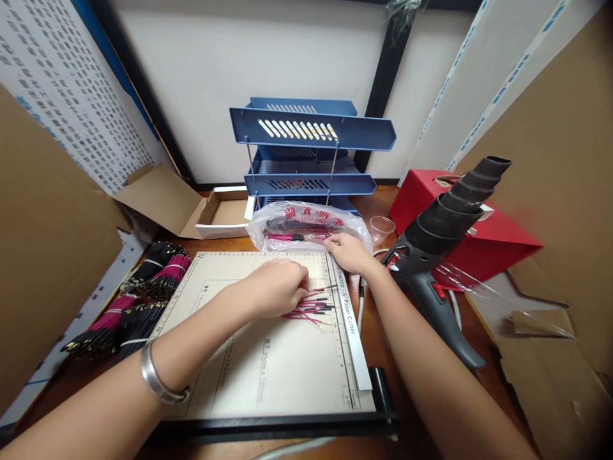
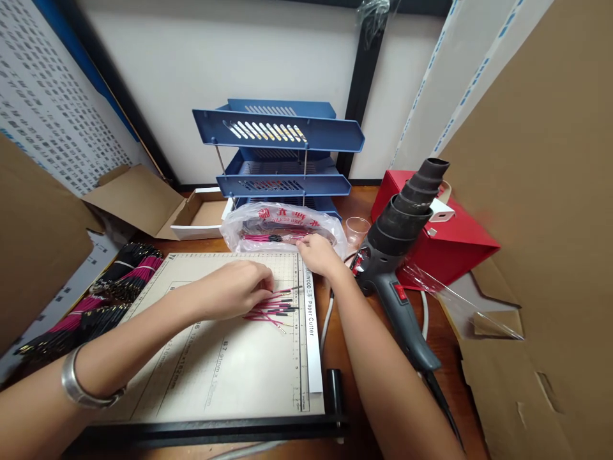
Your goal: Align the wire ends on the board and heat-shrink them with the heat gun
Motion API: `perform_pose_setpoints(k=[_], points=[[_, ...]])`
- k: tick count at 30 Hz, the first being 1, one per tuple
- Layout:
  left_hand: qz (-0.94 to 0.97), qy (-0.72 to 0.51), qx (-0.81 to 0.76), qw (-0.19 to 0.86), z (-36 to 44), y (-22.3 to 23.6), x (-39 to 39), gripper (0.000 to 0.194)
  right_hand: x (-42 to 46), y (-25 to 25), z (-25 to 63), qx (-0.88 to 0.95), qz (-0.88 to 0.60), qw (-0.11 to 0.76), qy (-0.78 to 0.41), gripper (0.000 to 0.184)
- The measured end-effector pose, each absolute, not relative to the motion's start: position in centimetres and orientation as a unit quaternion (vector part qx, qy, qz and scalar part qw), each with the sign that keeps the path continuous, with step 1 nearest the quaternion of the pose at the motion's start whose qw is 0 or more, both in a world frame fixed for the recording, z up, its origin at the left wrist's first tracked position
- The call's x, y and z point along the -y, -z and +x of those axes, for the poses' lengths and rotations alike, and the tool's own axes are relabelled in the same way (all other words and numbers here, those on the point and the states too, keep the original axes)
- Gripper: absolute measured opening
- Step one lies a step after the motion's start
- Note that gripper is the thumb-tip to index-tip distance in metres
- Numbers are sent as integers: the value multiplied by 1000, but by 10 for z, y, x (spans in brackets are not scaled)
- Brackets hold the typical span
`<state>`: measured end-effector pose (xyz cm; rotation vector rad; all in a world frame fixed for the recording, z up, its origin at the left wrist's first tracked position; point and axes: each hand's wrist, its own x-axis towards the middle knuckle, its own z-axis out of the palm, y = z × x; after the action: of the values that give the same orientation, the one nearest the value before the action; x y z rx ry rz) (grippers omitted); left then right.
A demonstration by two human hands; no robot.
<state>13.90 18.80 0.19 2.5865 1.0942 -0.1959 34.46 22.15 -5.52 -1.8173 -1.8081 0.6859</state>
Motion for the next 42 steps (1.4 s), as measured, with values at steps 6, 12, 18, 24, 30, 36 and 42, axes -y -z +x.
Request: perform_pose_setpoints(k=[6,12,18,24,30,36,42], points=[[909,69,-374,168,138,-11,-187,17,-147,56,337,629,-651,368,-214,38],[914,61,-383,121,145,-13,-210,19,-79,68,329,595,-657,396,-241,46],[917,75,-382,82,168,-15,-240,18,-73,73,322,618,-656,390,-189,35],[923,98,-345,141,153,-10,-208,15,-92,52,322,630,-656,380,-172,18],[925,95,-340,141,145,-2,-196,15,-79,60,326,593,-667,408,-192,17],[932,116,-328,103,152,-4,-195,15,-60,65,331,563,-685,429,-173,18],[938,143,-314,40,156,-2,-183,18,-49,70,332,570,-677,432,-176,18]])
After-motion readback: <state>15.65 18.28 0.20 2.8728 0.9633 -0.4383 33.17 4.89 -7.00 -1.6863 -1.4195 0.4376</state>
